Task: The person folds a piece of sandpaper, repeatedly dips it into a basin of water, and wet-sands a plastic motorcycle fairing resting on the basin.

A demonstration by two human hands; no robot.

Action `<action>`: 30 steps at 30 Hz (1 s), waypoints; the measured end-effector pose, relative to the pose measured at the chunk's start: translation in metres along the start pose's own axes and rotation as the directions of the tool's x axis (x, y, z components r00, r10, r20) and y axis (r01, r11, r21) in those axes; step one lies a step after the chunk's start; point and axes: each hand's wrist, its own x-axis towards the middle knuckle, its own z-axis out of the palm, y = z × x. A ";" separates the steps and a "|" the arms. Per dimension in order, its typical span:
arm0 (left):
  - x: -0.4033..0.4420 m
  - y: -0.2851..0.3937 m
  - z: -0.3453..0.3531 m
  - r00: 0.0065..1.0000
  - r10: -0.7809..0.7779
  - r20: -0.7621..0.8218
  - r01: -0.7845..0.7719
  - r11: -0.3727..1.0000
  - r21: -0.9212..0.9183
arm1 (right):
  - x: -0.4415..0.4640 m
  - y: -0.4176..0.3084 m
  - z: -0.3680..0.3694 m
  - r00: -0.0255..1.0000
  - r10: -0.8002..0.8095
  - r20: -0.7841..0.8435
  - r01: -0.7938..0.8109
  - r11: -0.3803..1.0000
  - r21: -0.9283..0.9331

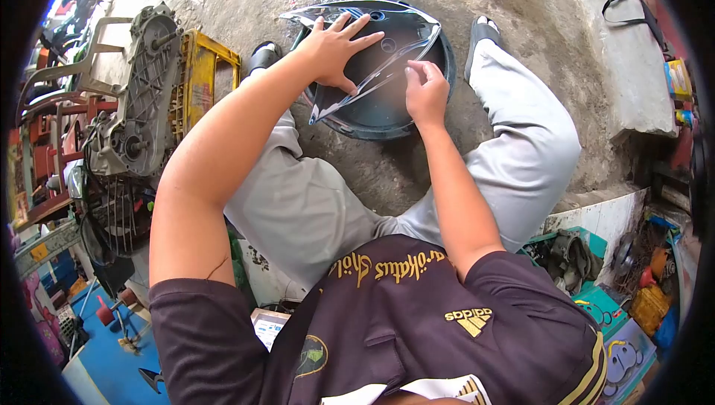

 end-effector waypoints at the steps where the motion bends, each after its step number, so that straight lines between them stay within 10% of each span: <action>1: 0.000 0.001 -0.002 1.000 -0.005 0.008 0.005 1.000 0.008 | -0.001 0.000 -0.001 1.000 -0.001 0.005 0.001 1.000 0.000; 30: 0.001 0.003 -0.006 0.999 -0.027 0.038 0.027 1.000 0.007 | 0.004 0.010 0.000 0.951 0.296 0.092 -0.308 0.937 0.168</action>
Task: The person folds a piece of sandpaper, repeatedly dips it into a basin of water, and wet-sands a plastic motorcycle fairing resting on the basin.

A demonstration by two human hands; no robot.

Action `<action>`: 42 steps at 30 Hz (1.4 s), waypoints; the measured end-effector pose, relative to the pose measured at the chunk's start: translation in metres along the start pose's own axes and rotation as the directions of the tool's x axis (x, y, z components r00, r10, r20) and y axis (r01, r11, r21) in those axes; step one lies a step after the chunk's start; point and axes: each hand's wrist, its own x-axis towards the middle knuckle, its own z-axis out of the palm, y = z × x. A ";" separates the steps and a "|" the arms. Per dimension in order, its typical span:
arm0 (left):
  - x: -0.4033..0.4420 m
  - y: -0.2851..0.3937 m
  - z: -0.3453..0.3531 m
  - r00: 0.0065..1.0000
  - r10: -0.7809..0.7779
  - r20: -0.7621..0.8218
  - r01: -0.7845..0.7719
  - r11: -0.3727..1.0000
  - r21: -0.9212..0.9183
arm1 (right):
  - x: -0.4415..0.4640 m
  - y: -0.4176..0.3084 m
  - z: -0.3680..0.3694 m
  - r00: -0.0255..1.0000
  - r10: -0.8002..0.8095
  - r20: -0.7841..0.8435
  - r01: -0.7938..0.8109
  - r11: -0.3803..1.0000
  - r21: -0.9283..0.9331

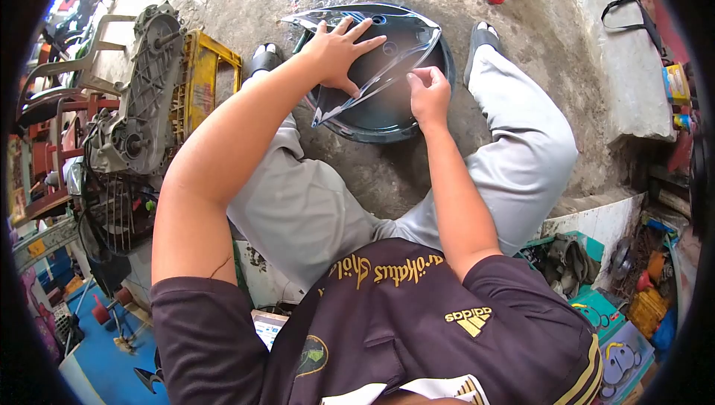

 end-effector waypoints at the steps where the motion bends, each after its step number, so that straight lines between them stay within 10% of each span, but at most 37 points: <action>1: 0.000 0.000 0.001 1.000 0.000 -0.004 0.000 1.000 -0.001 | 0.000 -0.001 -0.001 1.000 0.000 0.002 0.000 1.000 0.001; 42: -0.001 0.001 -0.005 1.000 0.006 0.018 -0.006 1.000 -0.019 | -0.001 0.009 0.004 0.999 -0.035 0.020 0.036 0.996 -0.079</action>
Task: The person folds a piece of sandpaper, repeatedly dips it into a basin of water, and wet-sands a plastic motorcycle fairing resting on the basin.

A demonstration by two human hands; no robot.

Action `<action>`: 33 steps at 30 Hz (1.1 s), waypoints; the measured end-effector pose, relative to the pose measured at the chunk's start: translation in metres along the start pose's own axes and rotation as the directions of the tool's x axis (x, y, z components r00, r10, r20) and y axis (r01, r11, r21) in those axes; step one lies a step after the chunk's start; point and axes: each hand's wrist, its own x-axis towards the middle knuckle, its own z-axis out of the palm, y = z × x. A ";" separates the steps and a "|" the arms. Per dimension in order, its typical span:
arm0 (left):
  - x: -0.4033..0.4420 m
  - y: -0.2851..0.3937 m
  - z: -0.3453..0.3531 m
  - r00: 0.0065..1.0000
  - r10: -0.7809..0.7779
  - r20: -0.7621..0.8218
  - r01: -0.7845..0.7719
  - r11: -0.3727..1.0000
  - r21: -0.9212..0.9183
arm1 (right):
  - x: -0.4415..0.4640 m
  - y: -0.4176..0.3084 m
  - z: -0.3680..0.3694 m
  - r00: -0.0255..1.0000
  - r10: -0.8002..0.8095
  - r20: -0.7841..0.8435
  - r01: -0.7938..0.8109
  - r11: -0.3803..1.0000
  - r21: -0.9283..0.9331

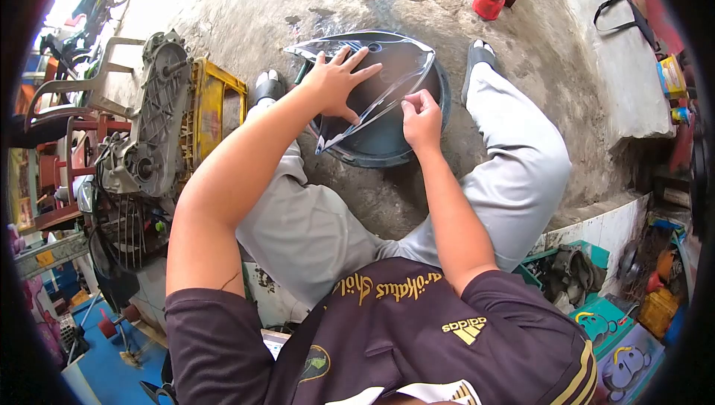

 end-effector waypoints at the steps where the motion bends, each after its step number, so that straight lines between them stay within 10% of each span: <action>1: 0.000 -0.001 0.000 1.000 -0.001 -0.004 0.001 1.000 -0.004 | 0.000 -0.001 0.001 1.000 -0.001 -0.003 0.001 1.000 0.003; 33: 0.015 0.019 0.014 0.981 -0.194 -0.027 0.186 0.967 -0.174 | -0.008 -0.014 0.000 0.960 -0.273 -0.063 0.264 0.956 -0.125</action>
